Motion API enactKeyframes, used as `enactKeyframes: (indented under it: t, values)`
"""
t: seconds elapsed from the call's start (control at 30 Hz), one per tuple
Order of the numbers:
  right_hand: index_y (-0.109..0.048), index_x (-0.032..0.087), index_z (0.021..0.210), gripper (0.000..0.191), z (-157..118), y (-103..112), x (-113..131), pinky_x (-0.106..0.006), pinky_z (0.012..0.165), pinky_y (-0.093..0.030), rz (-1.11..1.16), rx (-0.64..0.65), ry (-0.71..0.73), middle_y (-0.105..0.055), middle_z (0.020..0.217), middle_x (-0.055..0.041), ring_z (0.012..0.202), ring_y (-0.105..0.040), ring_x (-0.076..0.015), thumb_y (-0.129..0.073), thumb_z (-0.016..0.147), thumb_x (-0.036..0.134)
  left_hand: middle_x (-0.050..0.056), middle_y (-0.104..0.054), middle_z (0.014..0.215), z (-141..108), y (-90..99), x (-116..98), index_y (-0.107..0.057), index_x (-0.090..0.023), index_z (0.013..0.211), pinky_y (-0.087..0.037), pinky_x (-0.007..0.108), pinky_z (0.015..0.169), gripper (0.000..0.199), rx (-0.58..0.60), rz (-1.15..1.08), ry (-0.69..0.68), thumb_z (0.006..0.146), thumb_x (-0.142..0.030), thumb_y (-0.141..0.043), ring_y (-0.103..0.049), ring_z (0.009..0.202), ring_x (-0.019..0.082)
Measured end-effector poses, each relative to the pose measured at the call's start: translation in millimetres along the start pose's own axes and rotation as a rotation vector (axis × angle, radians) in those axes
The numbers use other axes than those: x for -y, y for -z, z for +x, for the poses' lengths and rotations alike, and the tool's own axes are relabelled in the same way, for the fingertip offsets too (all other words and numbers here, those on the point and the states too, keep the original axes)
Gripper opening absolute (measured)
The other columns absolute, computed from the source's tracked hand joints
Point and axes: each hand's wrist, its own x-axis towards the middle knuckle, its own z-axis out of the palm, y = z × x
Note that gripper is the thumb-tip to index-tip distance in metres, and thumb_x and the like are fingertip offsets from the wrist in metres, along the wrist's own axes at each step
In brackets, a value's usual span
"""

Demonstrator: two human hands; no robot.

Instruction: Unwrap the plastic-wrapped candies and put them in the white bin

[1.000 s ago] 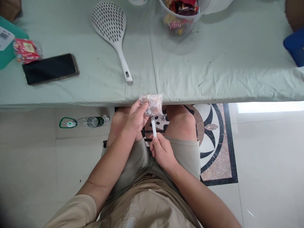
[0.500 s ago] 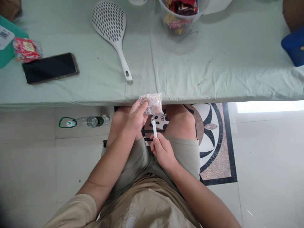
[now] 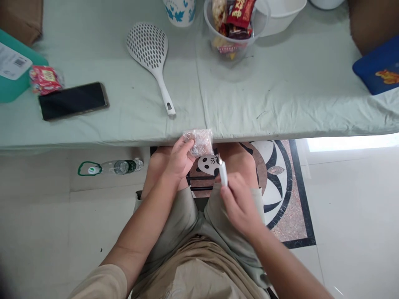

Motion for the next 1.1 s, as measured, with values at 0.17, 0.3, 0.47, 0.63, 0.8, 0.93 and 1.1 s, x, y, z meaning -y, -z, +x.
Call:
enactKeyframes:
  t: [0.17,0.3,0.47,0.63,0.8,0.93,1.1]
  values:
    - [-0.074,0.020,0.113,0.034,106,39,6,-0.041,0.071,-0.048,-0.550,-0.299,0.123,-0.060,0.084,-0.0082,0.078,-0.059,-0.0260,-0.052,0.095,0.038,0.001,-0.072,0.099,0,3.7,-5,-0.065,-0.022,0.119,-0.061,0.032,0.074,0.054,0.002,-0.005,0.106,0.072,-0.038,-0.085,-0.071,0.083,0.016]
    - [-0.071,0.019,0.120,0.035,171,46,-11,-0.045,0.077,-0.051,-0.692,-0.350,0.101,-0.064,0.103,-0.0135,0.088,-0.063,-0.0290,-0.055,0.093,0.035,0.001,-0.070,0.107,-2,8.5,-7,-0.061,-0.023,0.127,-0.061,0.032,0.077,0.069,0.047,-0.008,0.113,0.064,-0.032,-0.088,-0.070,0.090,0.017]
    - [-0.067,0.020,0.118,0.031,182,43,-27,-0.050,0.085,-0.053,-0.624,-0.416,0.203,-0.066,0.105,-0.0130,0.097,-0.064,-0.0306,-0.058,0.090,0.029,0.001,-0.069,0.111,-2,14.3,-3,-0.055,-0.027,0.134,-0.056,0.030,0.085,0.076,0.107,0.133,0.061,0.063,-0.021,-0.081,-0.069,0.099,0.017]
    - [-0.065,0.025,0.111,0.025,130,21,-7,-0.047,0.085,-0.055,-0.374,-0.302,0.579,-0.066,0.104,-0.0090,0.098,-0.065,-0.0274,-0.067,0.089,0.038,0.004,-0.071,0.112,-2,16.5,-3,-0.060,-0.023,0.124,-0.055,0.029,0.089,0.059,0.229,0.357,-0.074,0.069,-0.019,-0.077,-0.070,0.104,0.019]
    - [-0.066,0.026,0.107,0.027,94,-4,-5,-0.040,0.083,-0.056,-0.237,-0.150,0.486,-0.066,0.109,-0.0065,0.100,-0.066,-0.0249,-0.077,0.084,0.031,0.013,-0.063,0.141,-1,19.2,-8,-0.066,-0.017,0.129,-0.051,0.036,0.109,0.060,0.358,0.637,-0.255,0.069,-0.017,-0.071,-0.061,0.134,0.030]
    - [-0.067,0.026,0.099,0.012,90,-7,-18,-0.038,0.084,-0.056,-0.118,-0.240,0.409,-0.069,0.101,-0.0041,0.097,-0.067,-0.0222,-0.072,0.088,0.025,0.013,-0.067,0.135,-1,19.0,-11,-0.069,-0.015,0.128,-0.052,0.039,0.110,0.056,0.381,0.698,-0.234,0.073,-0.025,-0.073,-0.064,0.130,0.031]
    - [-0.068,0.025,0.089,0.006,84,1,-18,-0.037,0.085,-0.054,-0.012,-0.232,0.277,-0.071,0.100,-0.0042,0.095,-0.068,-0.0207,-0.070,0.093,0.029,0.011,-0.075,0.128,-1,18.0,-11,-0.070,-0.016,0.130,-0.056,0.035,0.096,0.058,0.347,0.642,-0.137,0.074,-0.025,-0.074,-0.070,0.113,0.026]
